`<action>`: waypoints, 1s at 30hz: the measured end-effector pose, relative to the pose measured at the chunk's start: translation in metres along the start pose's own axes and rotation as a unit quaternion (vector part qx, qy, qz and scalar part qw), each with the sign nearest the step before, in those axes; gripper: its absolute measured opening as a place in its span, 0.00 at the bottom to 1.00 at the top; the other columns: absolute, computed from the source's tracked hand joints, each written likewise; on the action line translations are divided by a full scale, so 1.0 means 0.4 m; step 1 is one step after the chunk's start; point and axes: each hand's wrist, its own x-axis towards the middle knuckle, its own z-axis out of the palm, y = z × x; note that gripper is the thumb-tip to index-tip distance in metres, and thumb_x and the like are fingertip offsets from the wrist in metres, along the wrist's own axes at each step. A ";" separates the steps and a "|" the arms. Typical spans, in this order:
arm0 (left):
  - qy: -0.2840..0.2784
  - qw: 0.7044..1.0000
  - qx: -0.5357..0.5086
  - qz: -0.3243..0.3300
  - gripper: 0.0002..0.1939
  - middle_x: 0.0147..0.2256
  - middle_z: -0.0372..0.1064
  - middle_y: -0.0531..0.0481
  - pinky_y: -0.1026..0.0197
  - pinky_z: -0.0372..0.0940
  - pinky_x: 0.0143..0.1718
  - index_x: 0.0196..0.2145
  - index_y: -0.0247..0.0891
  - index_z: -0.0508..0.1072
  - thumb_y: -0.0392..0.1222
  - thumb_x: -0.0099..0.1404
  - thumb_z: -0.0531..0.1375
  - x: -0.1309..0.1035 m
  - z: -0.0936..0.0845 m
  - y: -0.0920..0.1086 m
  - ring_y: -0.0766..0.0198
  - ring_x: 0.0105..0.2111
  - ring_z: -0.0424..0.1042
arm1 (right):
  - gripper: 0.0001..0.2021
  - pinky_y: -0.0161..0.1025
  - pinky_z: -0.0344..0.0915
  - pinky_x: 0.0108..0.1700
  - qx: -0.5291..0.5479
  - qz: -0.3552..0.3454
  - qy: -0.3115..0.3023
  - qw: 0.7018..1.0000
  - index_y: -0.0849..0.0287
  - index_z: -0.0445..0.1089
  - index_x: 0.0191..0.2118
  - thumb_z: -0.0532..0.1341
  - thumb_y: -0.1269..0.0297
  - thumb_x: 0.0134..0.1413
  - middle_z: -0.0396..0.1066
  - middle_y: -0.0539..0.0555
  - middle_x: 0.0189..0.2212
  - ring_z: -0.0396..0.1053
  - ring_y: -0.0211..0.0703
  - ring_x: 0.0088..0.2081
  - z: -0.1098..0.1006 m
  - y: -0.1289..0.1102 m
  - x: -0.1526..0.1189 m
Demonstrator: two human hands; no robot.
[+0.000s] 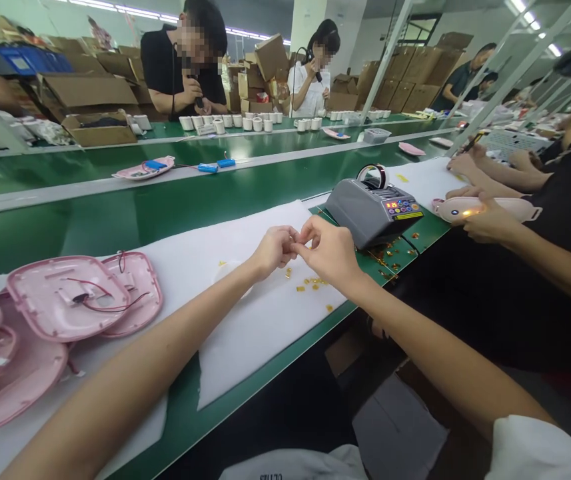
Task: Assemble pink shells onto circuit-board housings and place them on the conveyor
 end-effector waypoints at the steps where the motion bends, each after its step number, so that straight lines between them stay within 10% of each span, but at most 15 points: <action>1: 0.028 0.999 0.037 0.019 0.08 0.17 0.53 0.53 0.66 0.43 0.19 0.23 0.37 0.60 0.40 0.40 0.48 0.003 -0.003 -0.002 0.70 0.17 0.47 | 0.05 0.35 0.59 0.32 -0.023 -0.005 0.000 1.000 0.58 0.67 0.27 0.66 0.68 0.45 0.73 0.48 0.27 0.65 0.35 0.27 -0.002 -0.005 0.007; 11: 0.116 0.989 0.093 0.015 0.04 0.17 0.50 0.52 0.62 0.45 0.21 0.17 0.38 0.55 0.38 0.45 0.50 0.052 -0.071 -0.029 0.68 0.18 0.47 | 0.09 0.38 0.67 0.37 -0.095 -0.007 -0.212 0.973 0.57 0.77 0.39 0.63 0.63 0.52 0.75 0.53 0.37 0.71 0.40 0.32 -0.111 0.093 -0.062; 19: 0.047 0.993 0.104 0.026 0.20 0.16 0.42 0.55 0.61 0.43 0.22 0.16 0.39 0.47 0.41 0.60 0.52 0.028 -0.005 -0.045 0.69 0.18 0.44 | 0.06 0.38 0.64 0.39 -0.217 0.009 -0.237 0.947 0.55 0.76 0.33 0.61 0.69 0.54 0.76 0.51 0.35 0.72 0.43 0.36 -0.061 0.108 -0.118; 30: 0.054 0.978 0.178 0.091 0.16 0.22 0.59 0.54 0.60 0.58 0.38 0.23 0.36 0.67 0.41 0.66 0.49 -0.014 0.042 -0.094 0.63 0.28 0.61 | 0.07 0.38 0.58 0.37 -0.318 -0.068 -0.347 0.880 0.59 0.64 0.34 0.53 0.76 0.56 0.69 0.57 0.37 0.67 0.46 0.40 -0.045 0.099 -0.095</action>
